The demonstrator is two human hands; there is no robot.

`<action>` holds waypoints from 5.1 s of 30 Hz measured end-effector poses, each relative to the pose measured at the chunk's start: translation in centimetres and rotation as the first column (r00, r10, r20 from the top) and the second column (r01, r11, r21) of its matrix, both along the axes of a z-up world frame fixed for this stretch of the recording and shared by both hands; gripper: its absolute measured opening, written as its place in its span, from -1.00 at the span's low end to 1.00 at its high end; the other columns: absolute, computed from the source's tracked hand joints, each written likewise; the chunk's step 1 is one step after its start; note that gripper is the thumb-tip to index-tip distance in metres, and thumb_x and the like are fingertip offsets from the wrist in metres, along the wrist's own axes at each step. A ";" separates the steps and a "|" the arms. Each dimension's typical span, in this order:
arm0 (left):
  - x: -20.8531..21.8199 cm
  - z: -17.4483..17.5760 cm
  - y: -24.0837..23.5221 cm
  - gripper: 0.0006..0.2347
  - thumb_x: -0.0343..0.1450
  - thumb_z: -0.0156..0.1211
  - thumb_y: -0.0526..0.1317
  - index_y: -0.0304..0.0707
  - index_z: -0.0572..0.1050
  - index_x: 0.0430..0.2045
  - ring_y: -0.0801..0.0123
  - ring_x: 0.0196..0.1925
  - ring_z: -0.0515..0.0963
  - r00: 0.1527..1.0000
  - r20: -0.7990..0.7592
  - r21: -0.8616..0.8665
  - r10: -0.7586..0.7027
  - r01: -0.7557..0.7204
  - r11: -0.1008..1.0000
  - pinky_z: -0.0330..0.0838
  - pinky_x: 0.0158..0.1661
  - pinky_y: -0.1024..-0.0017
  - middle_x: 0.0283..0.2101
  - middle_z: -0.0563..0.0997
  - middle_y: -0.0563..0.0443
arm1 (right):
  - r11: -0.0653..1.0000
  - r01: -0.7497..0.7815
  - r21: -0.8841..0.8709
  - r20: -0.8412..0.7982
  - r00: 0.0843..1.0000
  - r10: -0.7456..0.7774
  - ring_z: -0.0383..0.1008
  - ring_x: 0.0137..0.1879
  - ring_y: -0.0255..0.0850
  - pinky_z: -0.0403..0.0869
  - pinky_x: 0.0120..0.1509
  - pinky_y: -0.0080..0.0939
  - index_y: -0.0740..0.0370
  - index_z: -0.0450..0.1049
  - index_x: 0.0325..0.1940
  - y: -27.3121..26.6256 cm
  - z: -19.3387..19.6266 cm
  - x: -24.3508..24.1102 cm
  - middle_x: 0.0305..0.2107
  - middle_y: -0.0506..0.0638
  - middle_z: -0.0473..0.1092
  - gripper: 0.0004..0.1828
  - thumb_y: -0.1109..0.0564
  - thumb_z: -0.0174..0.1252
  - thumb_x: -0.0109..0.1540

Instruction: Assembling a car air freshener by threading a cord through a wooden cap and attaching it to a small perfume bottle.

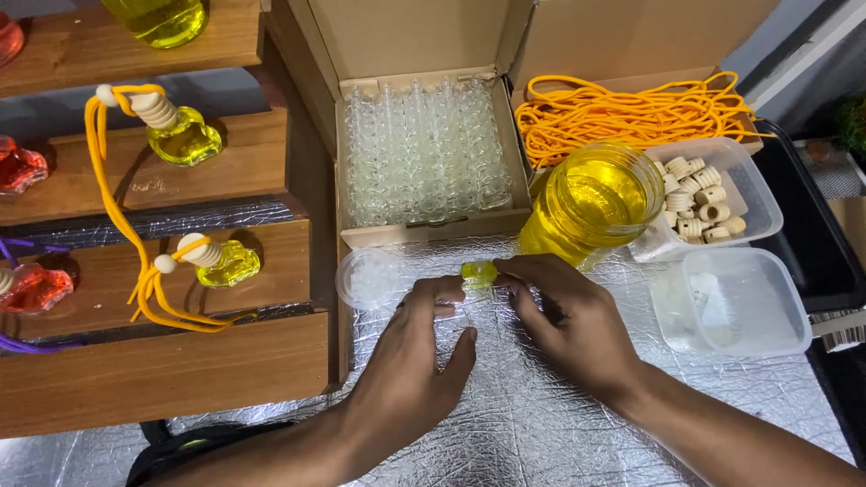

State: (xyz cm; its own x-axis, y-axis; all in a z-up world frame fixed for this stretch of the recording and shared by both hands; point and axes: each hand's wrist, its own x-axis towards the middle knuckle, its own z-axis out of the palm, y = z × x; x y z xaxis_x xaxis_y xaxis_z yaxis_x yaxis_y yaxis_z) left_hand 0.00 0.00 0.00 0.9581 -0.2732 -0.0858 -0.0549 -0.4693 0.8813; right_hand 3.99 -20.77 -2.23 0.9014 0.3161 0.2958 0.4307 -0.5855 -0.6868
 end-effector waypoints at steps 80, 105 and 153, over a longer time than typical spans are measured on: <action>0.4 -0.5 -0.1 -0.83 0.44 0.22 -0.28 -0.32 0.68 -0.18 0.27 -0.23 0.73 0.955 -0.210 -0.665 -0.208 0.016 0.746 0.67 -0.10 0.45 -0.11 0.73 -0.12 | 0.872 0.050 -0.487 0.153 0.988 0.028 0.56 0.01 -0.09 0.57 0.11 -0.09 0.22 0.42 0.14 -3.9 15.4 6.8 -0.06 0.10 0.51 -0.65 0.00 0.10 0.35; 0.5 -1.0 -0.3 -0.85 0.41 0.32 -0.30 -0.45 0.64 -0.25 0.20 -0.32 0.71 0.885 -0.372 -0.668 -0.280 -0.046 0.743 0.62 -0.32 0.40 -0.31 0.68 -0.20 | 0.750 -0.074 -0.657 0.156 0.960 0.232 0.66 -0.23 -0.17 0.54 -0.09 -0.10 0.08 0.68 -0.11 -1.1 16.1 16.2 -0.25 -0.10 0.64 -0.80 0.15 0.13 0.35; 0.2 -1.4 -0.6 -0.83 0.48 0.17 -0.16 -0.19 0.64 -0.21 0.32 -0.11 0.65 0.982 0.186 -0.382 -0.004 0.076 0.921 0.52 -0.09 0.40 -0.20 0.69 0.01 | 0.950 0.094 0.298 -0.272 0.962 -0.010 0.36 -0.37 -0.30 0.34 -0.25 -0.26 0.12 0.48 -0.36 -1.1 2.1 -3.6 -0.52 -0.11 0.36 -0.72 -0.06 0.06 0.33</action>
State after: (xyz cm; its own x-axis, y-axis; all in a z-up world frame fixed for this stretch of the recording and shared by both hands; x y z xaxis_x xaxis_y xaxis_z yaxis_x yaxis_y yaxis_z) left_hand 0.22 -0.58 -1.40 0.9351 -0.2891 0.2051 -0.2395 -0.0888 0.9668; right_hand 0.35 -21.90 -0.16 0.9727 0.1990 0.1193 0.1836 -0.3459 -0.9201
